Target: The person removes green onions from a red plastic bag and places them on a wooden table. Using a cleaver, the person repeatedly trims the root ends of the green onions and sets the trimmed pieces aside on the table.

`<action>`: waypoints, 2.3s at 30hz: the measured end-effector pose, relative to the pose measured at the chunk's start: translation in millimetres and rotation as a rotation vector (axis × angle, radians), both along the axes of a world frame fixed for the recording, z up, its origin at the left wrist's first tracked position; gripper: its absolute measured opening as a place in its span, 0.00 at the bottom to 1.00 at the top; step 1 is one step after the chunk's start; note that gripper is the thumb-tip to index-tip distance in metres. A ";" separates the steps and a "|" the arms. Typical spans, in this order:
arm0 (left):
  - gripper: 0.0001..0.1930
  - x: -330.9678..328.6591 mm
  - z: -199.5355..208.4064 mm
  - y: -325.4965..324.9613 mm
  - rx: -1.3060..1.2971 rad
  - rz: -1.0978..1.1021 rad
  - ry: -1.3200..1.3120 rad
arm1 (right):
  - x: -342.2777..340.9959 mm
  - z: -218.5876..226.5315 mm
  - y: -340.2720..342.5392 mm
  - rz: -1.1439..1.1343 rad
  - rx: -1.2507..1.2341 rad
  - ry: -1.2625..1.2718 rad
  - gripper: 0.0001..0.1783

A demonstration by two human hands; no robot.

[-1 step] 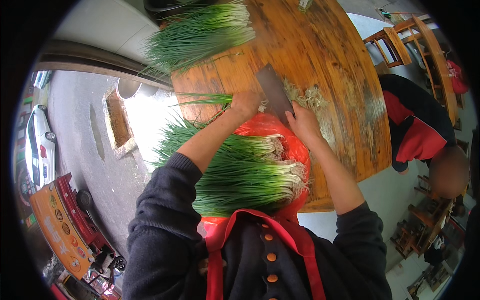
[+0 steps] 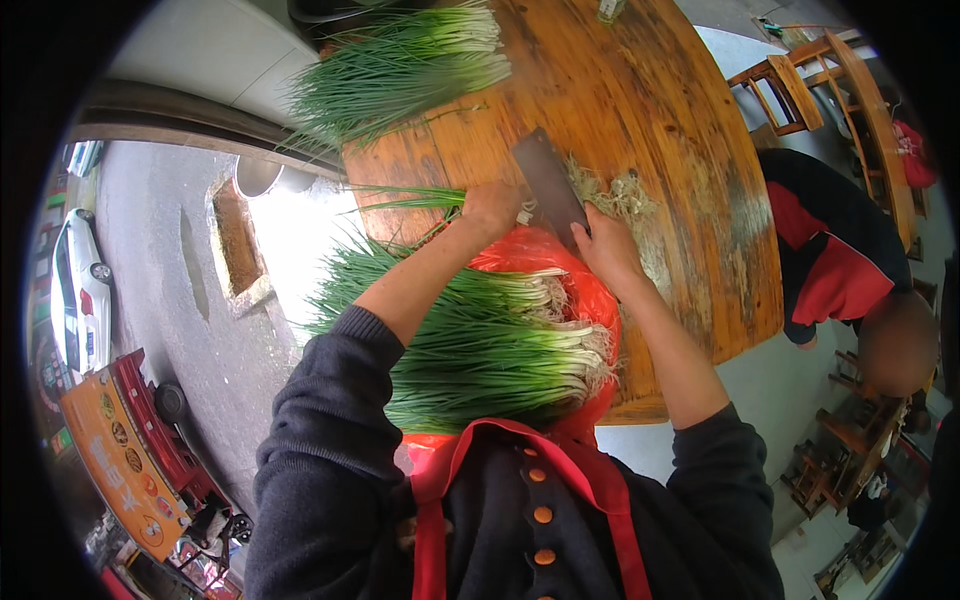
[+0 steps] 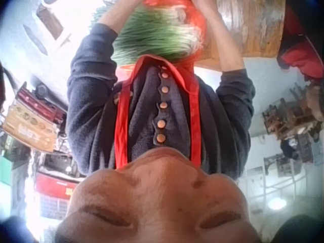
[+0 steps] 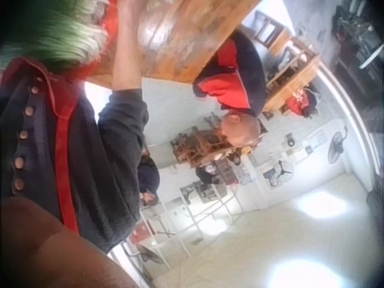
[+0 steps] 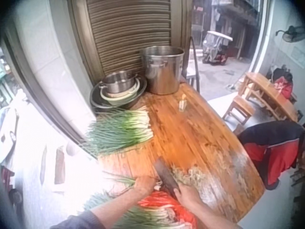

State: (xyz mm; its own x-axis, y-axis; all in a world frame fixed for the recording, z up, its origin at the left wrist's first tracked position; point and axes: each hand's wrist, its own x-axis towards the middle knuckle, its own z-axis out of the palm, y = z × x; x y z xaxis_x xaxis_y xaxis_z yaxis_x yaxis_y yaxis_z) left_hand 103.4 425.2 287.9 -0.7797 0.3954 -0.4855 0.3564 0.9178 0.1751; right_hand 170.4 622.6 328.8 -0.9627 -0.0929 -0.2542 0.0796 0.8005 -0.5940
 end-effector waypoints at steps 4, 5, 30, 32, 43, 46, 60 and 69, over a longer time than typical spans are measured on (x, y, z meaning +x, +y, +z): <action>0.14 3.1 -0.9 0.3 0.042 0.019 0.020 | -1.0 -1.3 0.3 0.000 -0.035 -0.017 0.20; 0.14 3.8 -0.6 0.1 0.048 0.013 0.026 | -1.7 -1.6 0.9 0.009 -0.030 -0.004 0.19; 0.11 -175.9 67.5 -75.5 0.298 -0.207 1.070 | 20.8 -19.7 -17.8 -0.085 0.069 -0.045 0.20; 0.15 -199.6 41.0 -71.7 0.280 -0.203 1.001 | 21.3 -18.6 -17.7 -0.077 0.080 -0.040 0.20; 0.23 -182.8 -4.8 -54.8 0.359 0.018 0.905 | 23.8 -14.4 -18.4 -0.124 0.060 -0.040 0.21; 0.17 -125.2 41.2 -41.3 0.505 0.022 0.780 | 24.4 -18.9 -14.7 -0.144 0.015 -0.028 0.20; 0.23 106.5 37.6 -27.3 0.070 -0.213 -0.122 | 47.4 21.0 5.0 -0.272 -0.120 0.178 0.15; 0.16 99.1 78.1 -52.0 0.368 -0.196 -0.025 | 44.1 9.0 17.6 -0.144 -0.131 0.137 0.20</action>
